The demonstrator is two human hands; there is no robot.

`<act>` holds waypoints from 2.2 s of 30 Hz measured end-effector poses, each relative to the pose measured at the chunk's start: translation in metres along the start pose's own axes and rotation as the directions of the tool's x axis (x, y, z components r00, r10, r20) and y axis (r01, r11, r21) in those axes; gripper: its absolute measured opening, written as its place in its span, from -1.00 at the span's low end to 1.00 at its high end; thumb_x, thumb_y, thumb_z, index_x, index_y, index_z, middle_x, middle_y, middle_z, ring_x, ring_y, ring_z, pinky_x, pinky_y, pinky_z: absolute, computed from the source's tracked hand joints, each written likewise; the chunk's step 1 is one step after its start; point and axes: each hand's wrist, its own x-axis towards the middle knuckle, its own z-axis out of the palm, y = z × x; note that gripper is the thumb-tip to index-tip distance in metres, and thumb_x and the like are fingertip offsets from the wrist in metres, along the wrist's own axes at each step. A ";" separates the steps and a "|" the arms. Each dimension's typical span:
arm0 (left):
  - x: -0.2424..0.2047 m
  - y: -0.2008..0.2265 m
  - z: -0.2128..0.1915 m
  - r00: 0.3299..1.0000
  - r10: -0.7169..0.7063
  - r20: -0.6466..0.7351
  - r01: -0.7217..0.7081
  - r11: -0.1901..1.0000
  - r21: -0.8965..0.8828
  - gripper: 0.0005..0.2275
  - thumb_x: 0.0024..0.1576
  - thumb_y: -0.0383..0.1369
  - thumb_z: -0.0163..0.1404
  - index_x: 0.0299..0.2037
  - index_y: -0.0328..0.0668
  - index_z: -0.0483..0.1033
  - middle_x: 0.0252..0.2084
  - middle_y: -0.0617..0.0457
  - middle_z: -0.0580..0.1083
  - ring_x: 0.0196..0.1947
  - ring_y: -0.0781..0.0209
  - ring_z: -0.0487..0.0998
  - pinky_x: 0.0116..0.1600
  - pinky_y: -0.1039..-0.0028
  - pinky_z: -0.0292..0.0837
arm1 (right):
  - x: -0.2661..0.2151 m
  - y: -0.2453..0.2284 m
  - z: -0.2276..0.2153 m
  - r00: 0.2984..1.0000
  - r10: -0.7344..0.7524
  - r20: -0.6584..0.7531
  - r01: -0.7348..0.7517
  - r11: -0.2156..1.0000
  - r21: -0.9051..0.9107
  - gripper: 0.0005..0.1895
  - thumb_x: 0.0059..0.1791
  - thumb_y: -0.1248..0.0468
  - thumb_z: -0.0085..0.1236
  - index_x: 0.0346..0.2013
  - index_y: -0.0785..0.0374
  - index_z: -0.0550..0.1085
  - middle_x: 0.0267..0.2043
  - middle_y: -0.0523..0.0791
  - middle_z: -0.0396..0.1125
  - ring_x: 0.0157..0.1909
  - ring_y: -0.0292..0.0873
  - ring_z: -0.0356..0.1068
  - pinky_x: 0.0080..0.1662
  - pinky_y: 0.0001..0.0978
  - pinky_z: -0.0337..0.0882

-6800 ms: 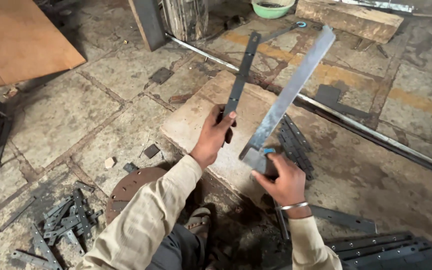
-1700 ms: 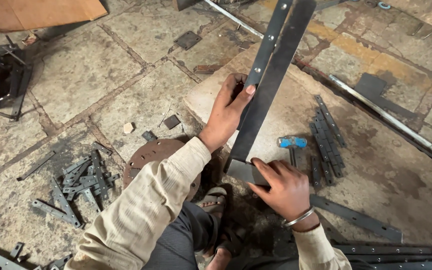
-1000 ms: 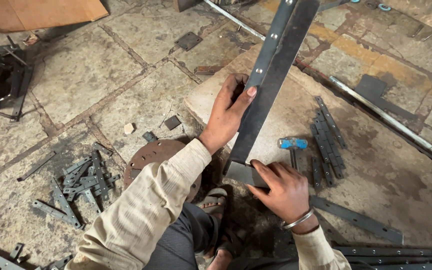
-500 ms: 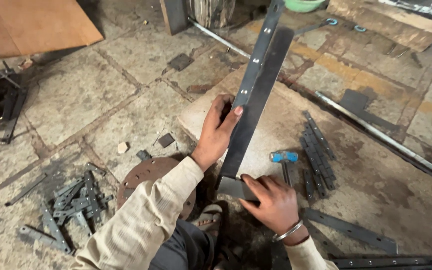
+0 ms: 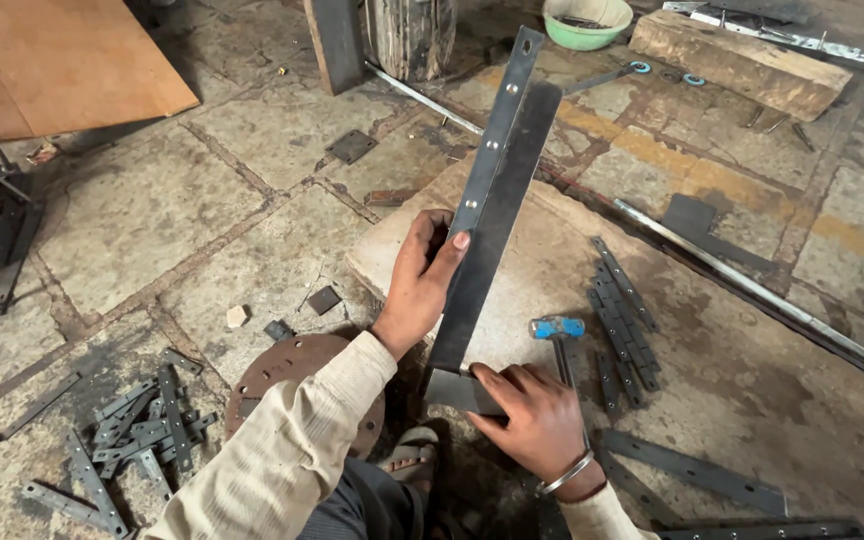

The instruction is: Straightening and checking metal strips using a hammer and a try square in a manufacturing setting.

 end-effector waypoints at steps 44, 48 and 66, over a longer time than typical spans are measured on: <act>-0.006 0.004 0.006 1.000 0.004 0.030 -0.004 1.000 0.023 -0.80 0.35 -0.31 -0.05 -0.03 -0.34 0.35 -0.25 0.12 0.34 -0.23 0.40 0.30 -0.09 0.55 0.31 | 0.000 0.006 -0.006 0.999 0.044 0.014 -0.044 0.999 -0.015 -0.41 -0.26 0.04 0.46 0.03 0.08 0.56 -0.40 -0.16 0.41 -0.32 -0.11 0.44 -0.29 -0.21 0.47; -0.007 0.001 0.007 1.000 0.004 0.018 -0.004 1.000 0.028 -0.80 0.34 -0.32 -0.05 -0.02 -0.34 0.35 -0.26 0.13 0.34 -0.24 0.40 0.29 -0.11 0.55 0.30 | -0.001 0.007 -0.005 0.999 0.041 0.020 -0.041 0.999 -0.022 -0.41 -0.26 0.04 0.46 0.03 0.08 0.55 -0.40 -0.16 0.41 -0.32 -0.11 0.44 -0.29 -0.20 0.48; -0.009 0.008 0.008 0.999 -0.027 0.021 0.026 0.999 0.030 -0.78 0.34 -0.29 -0.05 -0.03 -0.35 0.35 -0.25 0.11 0.35 -0.23 0.38 0.30 -0.10 0.53 0.32 | -0.004 0.011 0.001 0.997 0.058 0.054 -0.058 0.998 -0.008 -0.42 -0.25 0.04 0.46 0.03 0.07 0.55 -0.43 -0.17 0.41 -0.36 -0.13 0.43 -0.31 -0.22 0.48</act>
